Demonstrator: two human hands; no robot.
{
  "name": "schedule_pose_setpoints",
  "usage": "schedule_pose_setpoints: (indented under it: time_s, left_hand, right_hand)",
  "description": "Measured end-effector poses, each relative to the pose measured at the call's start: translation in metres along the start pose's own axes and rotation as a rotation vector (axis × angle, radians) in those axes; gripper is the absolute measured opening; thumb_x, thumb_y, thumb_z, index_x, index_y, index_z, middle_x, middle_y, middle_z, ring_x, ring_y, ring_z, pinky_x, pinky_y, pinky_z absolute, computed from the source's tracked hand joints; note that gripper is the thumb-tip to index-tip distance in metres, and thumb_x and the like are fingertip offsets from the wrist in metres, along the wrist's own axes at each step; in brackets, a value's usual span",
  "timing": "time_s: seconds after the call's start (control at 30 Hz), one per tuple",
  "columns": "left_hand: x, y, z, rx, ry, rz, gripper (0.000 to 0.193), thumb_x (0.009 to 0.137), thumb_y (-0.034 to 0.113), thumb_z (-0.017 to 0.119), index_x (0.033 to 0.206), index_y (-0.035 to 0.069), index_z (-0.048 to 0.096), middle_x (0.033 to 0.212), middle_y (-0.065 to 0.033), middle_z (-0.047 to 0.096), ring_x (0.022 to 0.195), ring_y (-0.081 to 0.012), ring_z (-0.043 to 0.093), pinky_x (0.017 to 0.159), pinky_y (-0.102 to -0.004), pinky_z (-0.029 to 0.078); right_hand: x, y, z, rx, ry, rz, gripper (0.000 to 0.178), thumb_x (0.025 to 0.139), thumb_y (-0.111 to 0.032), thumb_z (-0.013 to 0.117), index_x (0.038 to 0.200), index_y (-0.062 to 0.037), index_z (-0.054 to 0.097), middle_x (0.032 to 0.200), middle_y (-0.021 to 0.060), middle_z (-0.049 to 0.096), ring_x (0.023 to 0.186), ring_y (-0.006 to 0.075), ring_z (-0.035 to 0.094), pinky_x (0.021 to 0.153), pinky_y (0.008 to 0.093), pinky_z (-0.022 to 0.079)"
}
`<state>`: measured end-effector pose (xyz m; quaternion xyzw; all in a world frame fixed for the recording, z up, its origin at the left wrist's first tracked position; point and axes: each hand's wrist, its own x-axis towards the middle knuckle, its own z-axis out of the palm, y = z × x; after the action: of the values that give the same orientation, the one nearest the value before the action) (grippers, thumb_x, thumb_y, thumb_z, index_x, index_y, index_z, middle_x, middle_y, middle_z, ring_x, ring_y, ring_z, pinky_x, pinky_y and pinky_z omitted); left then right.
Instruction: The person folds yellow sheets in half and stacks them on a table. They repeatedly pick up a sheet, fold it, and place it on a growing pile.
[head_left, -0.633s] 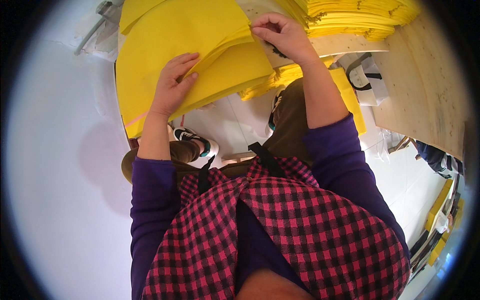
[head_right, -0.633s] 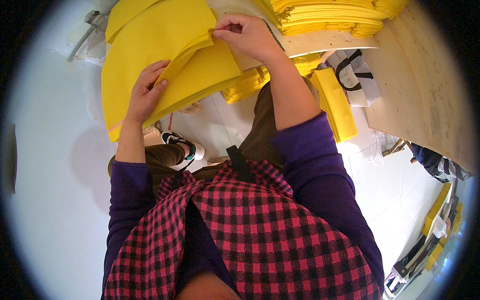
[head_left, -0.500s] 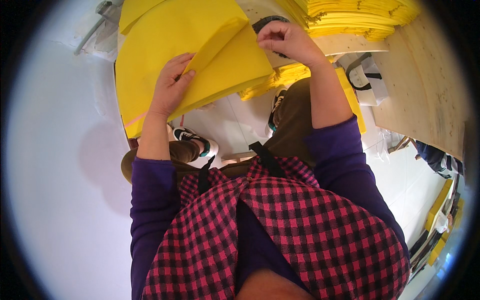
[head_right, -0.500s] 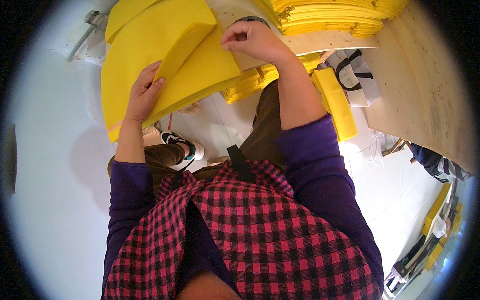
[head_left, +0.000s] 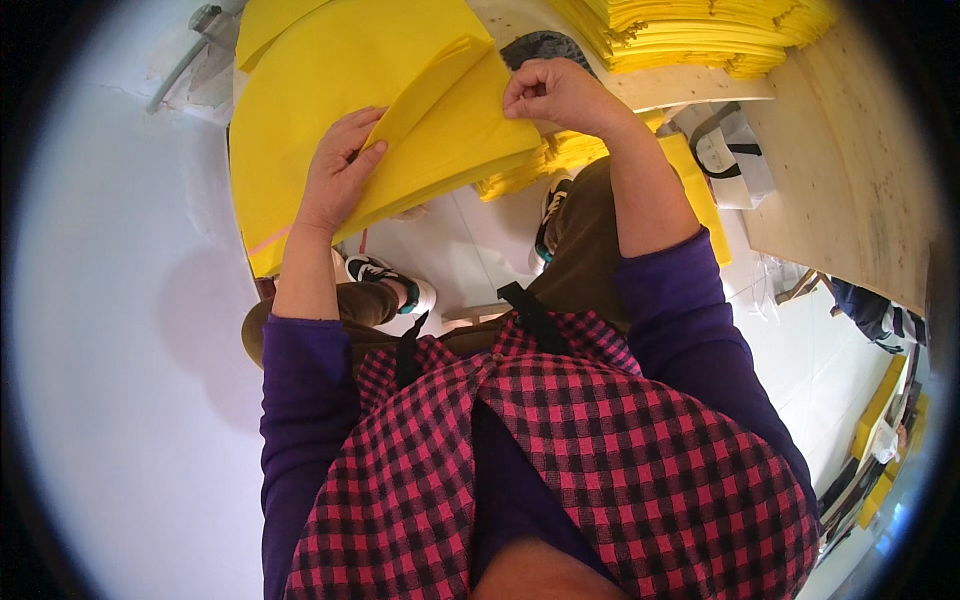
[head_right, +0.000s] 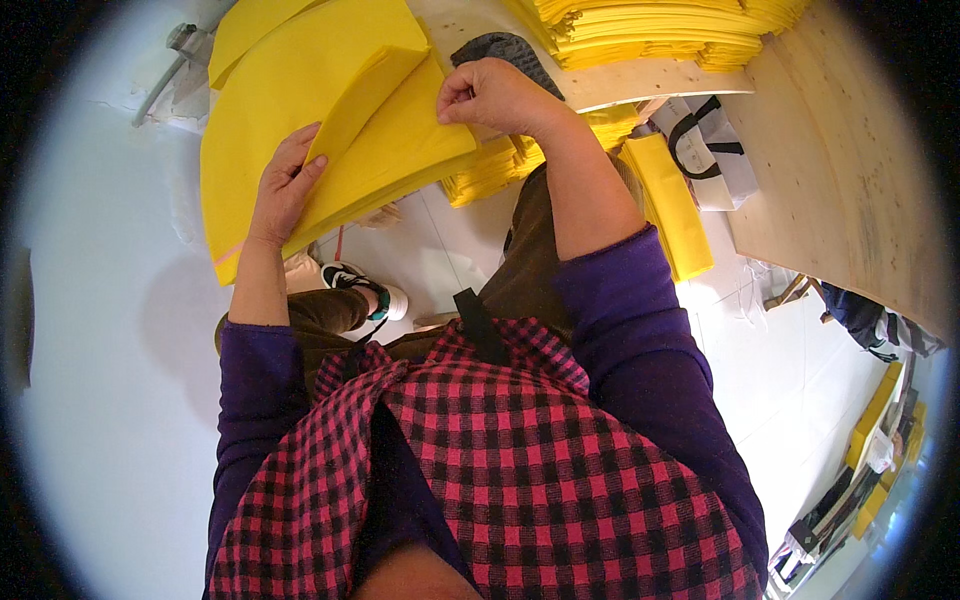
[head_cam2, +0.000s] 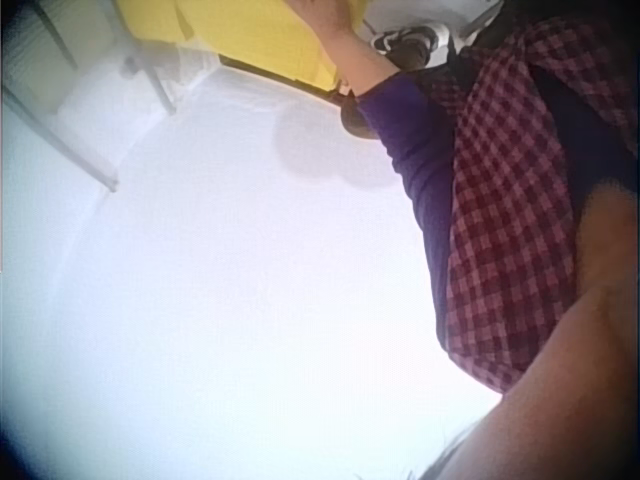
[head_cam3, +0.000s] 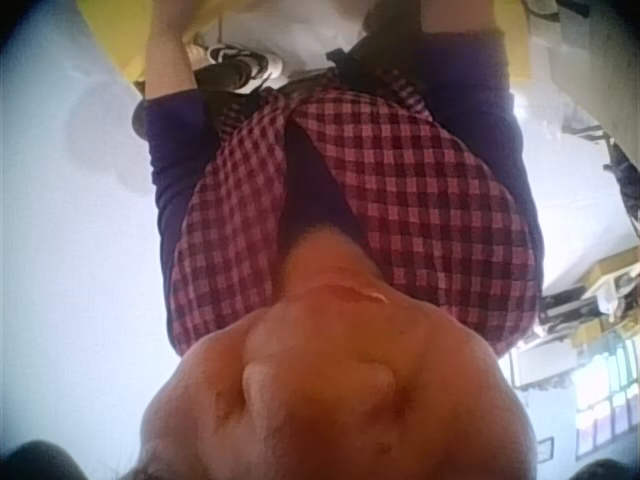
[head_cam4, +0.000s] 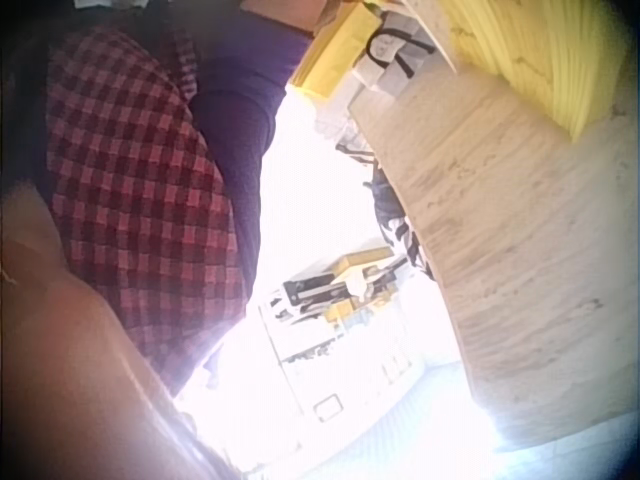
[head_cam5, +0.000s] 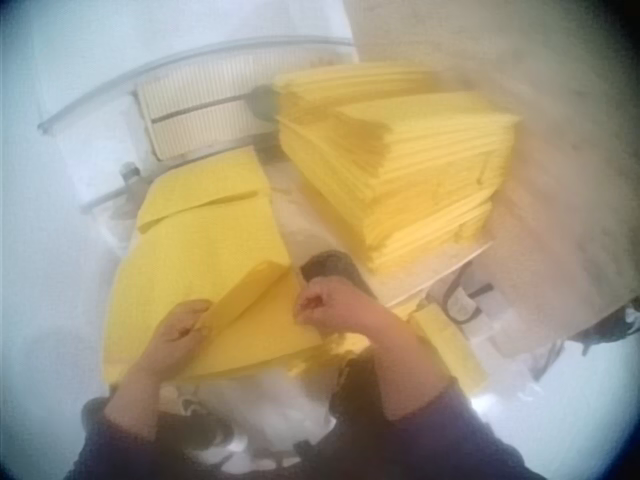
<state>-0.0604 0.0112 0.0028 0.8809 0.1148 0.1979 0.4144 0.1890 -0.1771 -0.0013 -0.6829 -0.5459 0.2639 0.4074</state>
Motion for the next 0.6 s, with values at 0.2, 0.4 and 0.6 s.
schedule_pose_setpoints:
  time_s: [0.2,0.4,0.6]
  left_hand:
    - [0.002,-0.002,-0.002,0.031,-0.028,0.025,0.031,0.086,0.012,0.06,0.114,0.001,0.062,0.127,-0.0102,0.055,0.122,-0.0253,0.045,0.105,-0.034,0.032]
    - [0.002,0.0,-0.003,0.121,-0.083,0.079,0.033,0.083,0.014,0.063,0.115,0.004,0.063,0.128,-0.0095,0.054,0.124,-0.025,0.043,0.107,-0.035,0.031]
    - [0.004,0.006,-0.002,0.195,-0.059,0.139,0.047,0.072,0.025,0.073,0.114,0.006,0.064,0.124,-0.0127,0.057,0.121,-0.0297,0.047,0.105,-0.0387,0.034]
  right_hand:
    - [0.001,-0.001,-0.001,0.073,0.052,-0.022,0.008,0.078,-0.006,0.07,0.083,-0.0032,0.064,0.075,-0.0029,0.055,0.071,0.0068,0.05,0.065,0.0221,0.042]
    - [0.008,-0.003,0.0,0.017,0.139,-0.092,0.013,0.077,-0.011,0.07,0.08,-0.0014,0.06,0.066,-0.0002,0.057,0.064,0.009,0.05,0.061,0.0251,0.043]
    - [0.018,-0.007,0.005,0.068,0.171,-0.054,0.018,0.078,-0.012,0.071,0.079,0.0006,0.058,0.065,-0.0009,0.054,0.063,0.0075,0.047,0.06,0.0247,0.042]
